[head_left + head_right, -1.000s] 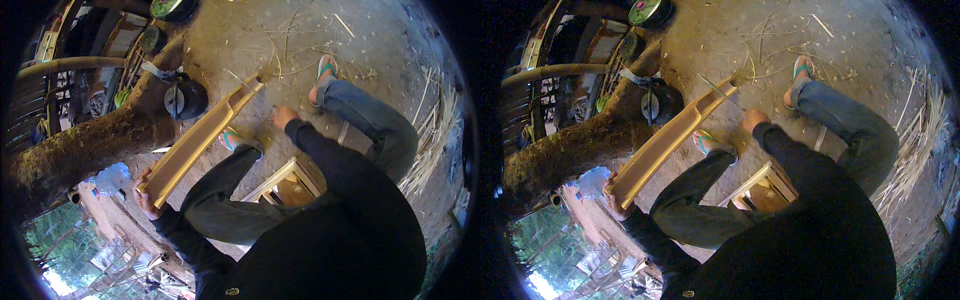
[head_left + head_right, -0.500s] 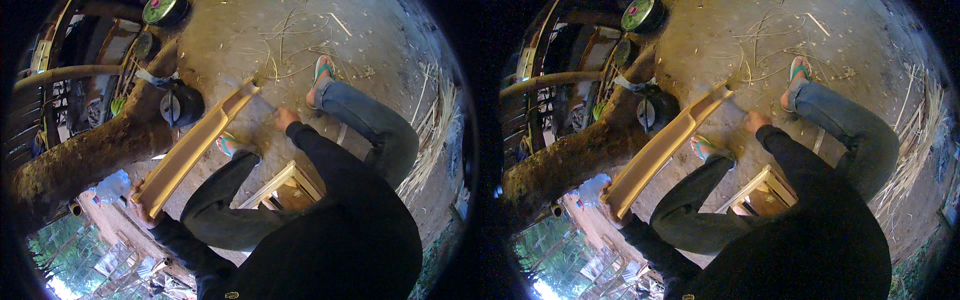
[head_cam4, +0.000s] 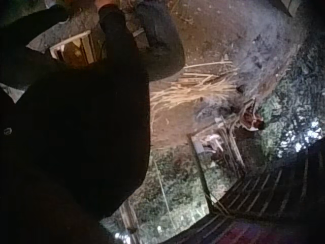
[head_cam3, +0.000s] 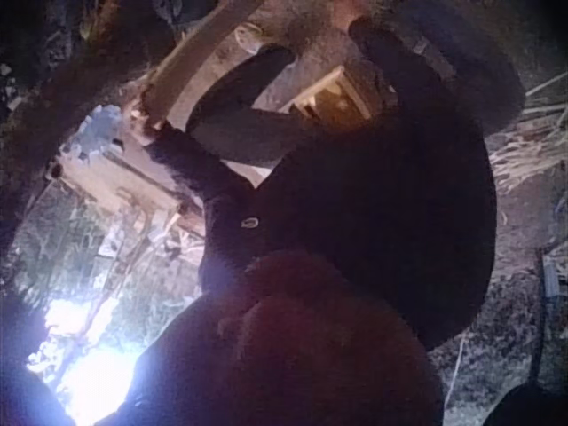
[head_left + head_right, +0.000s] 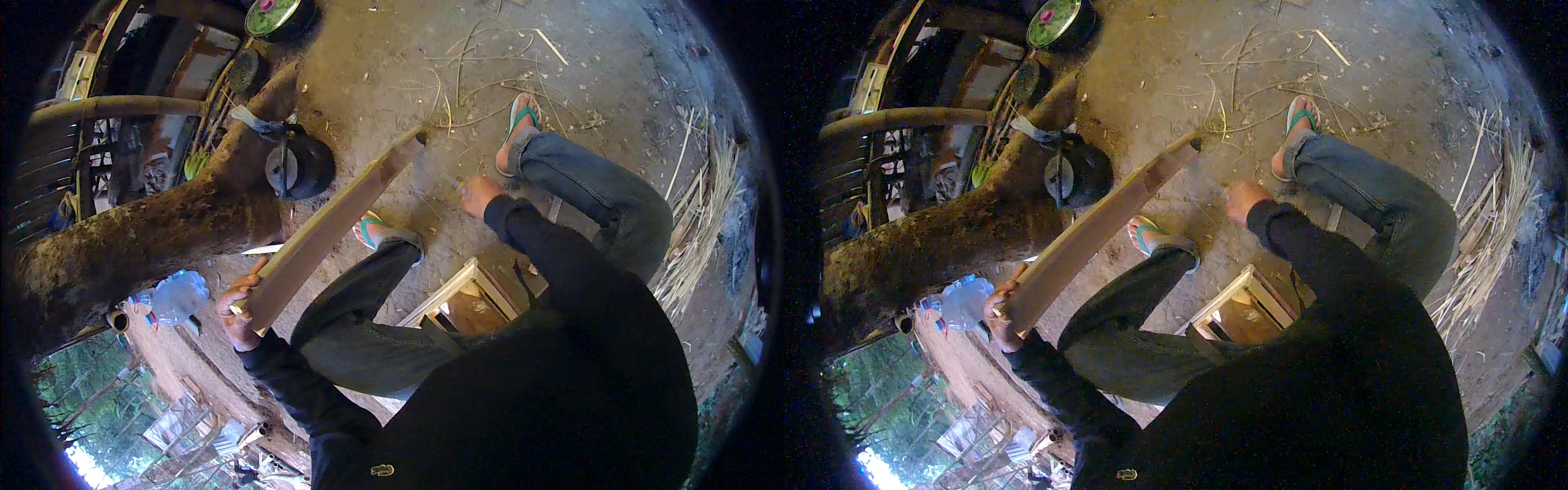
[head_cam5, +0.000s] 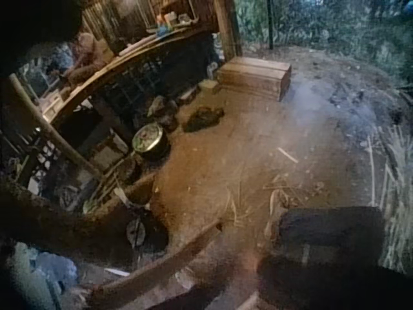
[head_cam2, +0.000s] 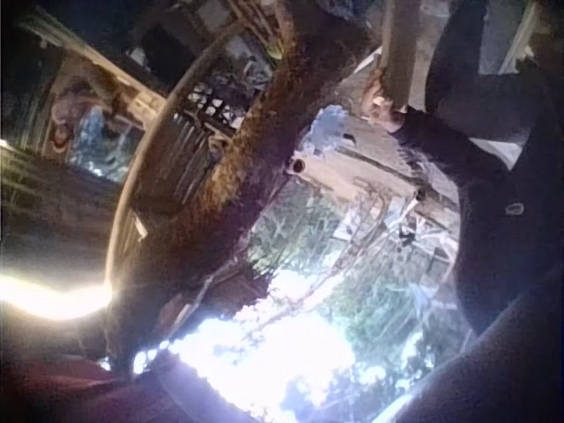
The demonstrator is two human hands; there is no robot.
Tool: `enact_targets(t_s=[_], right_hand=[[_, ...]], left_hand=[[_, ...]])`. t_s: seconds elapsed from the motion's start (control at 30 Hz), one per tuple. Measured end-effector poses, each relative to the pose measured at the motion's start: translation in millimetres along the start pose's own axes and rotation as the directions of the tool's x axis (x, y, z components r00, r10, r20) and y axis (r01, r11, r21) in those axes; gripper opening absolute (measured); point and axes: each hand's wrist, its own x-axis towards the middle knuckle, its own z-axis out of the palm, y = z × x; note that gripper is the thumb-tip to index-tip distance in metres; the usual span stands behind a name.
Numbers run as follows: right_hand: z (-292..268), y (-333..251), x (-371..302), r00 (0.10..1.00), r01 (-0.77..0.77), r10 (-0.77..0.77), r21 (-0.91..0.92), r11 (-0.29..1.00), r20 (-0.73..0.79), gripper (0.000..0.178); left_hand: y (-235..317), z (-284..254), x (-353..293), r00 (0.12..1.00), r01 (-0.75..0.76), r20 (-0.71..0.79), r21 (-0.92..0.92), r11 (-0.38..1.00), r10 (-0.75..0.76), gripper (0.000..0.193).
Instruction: The person uses a knife to split and shave a long bamboo pole, repeatedly scraping the surface to remove thin strips. The person holds the bamboo with one hand and uses the knife with the other to shape and smooth the material.
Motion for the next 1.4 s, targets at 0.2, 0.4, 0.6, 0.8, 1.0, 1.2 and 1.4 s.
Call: enact_targets(t_s=[0.2,0.4,0.6,0.8,1.0,1.2,1.4], right_hand=[[9,-2,6,0.972,0.221,-0.221,0.015,0.975,0.076,0.034],[18,2,19,0.993,0.115,-0.116,0.03,0.993,0.033,0.026],[44,52,56,0.972,-0.215,0.219,-0.051,0.975,0.09,0.028],[81,114,92,0.995,-0.099,0.1,0.04,0.994,-0.026,0.025],[90,49,61,0.992,-0.089,0.101,0.151,0.985,-0.076,0.024],[89,-22,23,0.99,0.111,-0.09,0.204,0.973,-0.108,0.023],[62,-34,23,0.991,0.103,-0.111,0.105,0.989,0.075,0.024]], left_hand=[[-5,5,-8,0.99,-0.037,-0.133,-0.011,0.999,0.035,0.038],[-9,-5,-14,0.996,-0.025,-0.085,-0.095,0.995,0.017,0.038],[-15,-19,-22,0.993,-0.015,-0.118,-0.101,0.995,0.003,0.04],[-15,-19,-15,0.991,-0.025,-0.13,-0.13,0.991,0.008,0.044],[-6,17,2,0.899,-0.018,-0.439,-0.061,0.998,-0.01,0.049],[-10,45,9,0.754,0.065,-0.648,-0.089,0.994,-0.107,0.051],[-9,53,15,0.764,0.095,-0.633,-0.078,0.992,-0.123,0.053]])
